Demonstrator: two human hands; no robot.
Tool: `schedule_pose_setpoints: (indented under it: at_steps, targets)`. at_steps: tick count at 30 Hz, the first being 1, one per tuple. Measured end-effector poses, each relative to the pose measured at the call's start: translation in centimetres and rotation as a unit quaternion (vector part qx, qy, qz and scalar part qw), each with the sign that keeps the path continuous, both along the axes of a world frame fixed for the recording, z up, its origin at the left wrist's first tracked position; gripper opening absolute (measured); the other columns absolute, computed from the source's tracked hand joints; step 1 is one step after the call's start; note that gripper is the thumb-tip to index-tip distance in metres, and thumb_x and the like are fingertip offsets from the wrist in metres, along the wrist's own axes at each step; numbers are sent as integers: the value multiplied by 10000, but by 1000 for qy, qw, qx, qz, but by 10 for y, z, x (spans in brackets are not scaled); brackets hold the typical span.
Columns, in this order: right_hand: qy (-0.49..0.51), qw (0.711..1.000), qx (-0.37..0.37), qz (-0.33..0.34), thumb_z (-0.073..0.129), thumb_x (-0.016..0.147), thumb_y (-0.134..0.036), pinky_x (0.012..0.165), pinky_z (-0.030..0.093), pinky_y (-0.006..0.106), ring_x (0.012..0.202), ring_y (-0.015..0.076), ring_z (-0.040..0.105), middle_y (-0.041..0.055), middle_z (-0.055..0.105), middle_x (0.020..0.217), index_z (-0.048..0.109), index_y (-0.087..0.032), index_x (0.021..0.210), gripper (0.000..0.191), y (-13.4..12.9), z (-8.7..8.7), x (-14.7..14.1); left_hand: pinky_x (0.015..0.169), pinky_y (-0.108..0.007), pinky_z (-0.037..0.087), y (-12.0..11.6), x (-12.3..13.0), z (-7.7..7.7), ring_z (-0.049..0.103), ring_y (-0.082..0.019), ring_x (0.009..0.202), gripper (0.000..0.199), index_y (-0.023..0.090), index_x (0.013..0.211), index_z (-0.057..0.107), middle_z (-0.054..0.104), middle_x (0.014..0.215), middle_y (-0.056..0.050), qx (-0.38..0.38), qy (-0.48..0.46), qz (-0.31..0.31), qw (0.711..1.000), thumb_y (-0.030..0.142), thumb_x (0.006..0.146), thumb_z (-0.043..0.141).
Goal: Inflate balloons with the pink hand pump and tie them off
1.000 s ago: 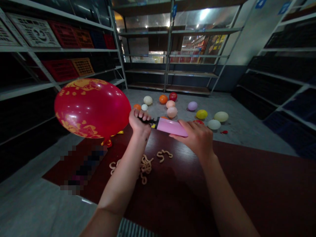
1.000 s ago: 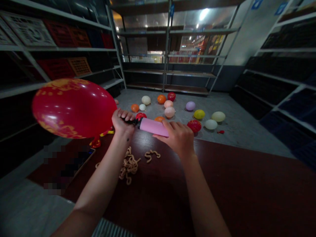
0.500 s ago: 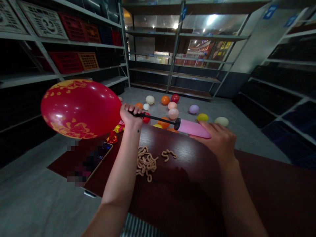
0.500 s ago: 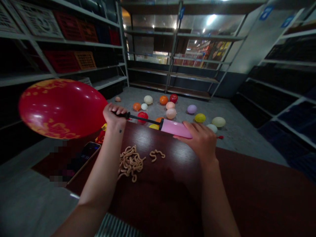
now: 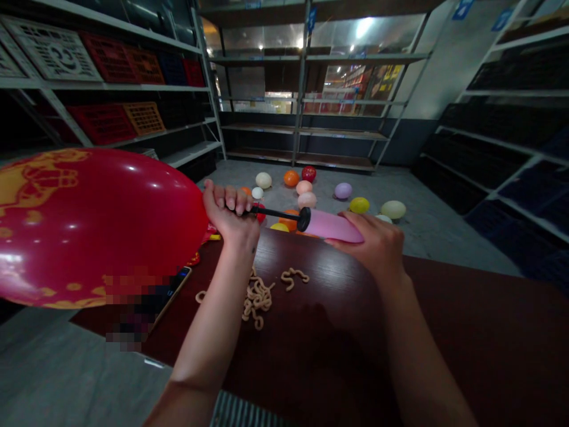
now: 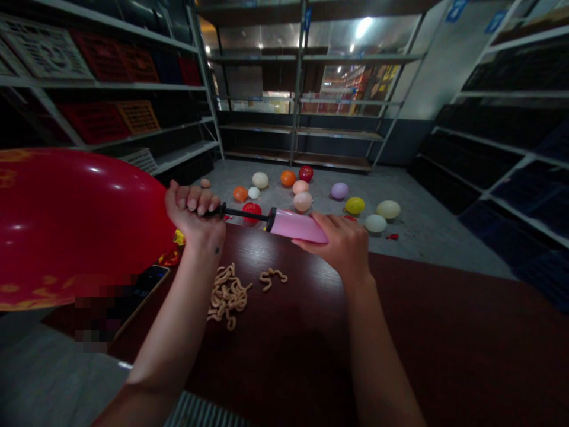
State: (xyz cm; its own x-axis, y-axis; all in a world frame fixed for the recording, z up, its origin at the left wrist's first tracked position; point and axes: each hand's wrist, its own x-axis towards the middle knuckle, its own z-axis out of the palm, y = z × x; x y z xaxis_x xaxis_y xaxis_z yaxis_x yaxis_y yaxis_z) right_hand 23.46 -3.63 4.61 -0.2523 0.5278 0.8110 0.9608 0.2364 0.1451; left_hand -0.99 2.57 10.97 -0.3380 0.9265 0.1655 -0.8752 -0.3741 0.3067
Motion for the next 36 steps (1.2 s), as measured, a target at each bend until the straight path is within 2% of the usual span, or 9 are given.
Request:
schedule_pose_setpoints:
  at_steps: [6, 11, 16, 25, 32, 36]
  targets:
    - [47, 998, -11, 34, 593, 804, -665, 655, 392, 310, 719, 191, 637, 58, 732, 838, 706, -192, 1034, 538, 3, 0, -27, 360, -243, 190, -15, 37, -5, 207, -66, 310, 501, 194, 541, 195, 207, 434, 59, 20, 22, -32, 999, 281, 981, 419]
    - [25, 1000, 0, 18, 582, 794, -695, 637, 354, 312, 692, 189, 619, 51, 720, 800, 708, -191, 1017, 566, 4, -2, -30, 369, -233, 198, -10, 40, -13, 219, -60, 315, 506, 196, 549, 192, 201, 445, 68, -4, 35, -50, 998, 307, 958, 468]
    - [-25, 1000, 15, -7, 551, 827, -683, 673, 341, 317, 727, 200, 608, 54, 712, 807, 695, -194, 1069, 564, 3, -4, -26, 375, -221, 199, 5, 33, -19, 221, -58, 314, 425, 196, 575, 195, 202, 452, 72, -51, 13, -92, 994, 219, 951, 391]
    - [-52, 998, 1, -27, 605, 839, -584, 690, 354, 316, 781, 209, 614, 62, 727, 885, 689, -222, 1129, 471, 6, -9, -9, 372, -213, 206, 27, 5, -21, 243, -59, 305, 345, 201, 620, 194, 233, 440, 83, -100, -35, -95, 990, 179, 910, 379]
    - [-74, 997, 5, -27, 602, 847, -567, 722, 386, 318, 796, 213, 634, 69, 730, 916, 702, -199, 1086, 450, 7, -12, 9, 374, -212, 210, 44, -34, -22, 238, -53, 297, 339, 200, 618, 186, 236, 437, 85, -139, -35, -56, 988, 165, 907, 361]
    - [-67, 998, 7, -11, 612, 828, -601, 703, 406, 316, 761, 211, 645, 73, 733, 881, 707, -178, 1057, 491, 4, -6, 11, 362, -210, 207, 42, -44, -16, 227, -56, 303, 367, 197, 603, 183, 222, 441, 77, -103, -33, -45, 993, 178, 914, 378]
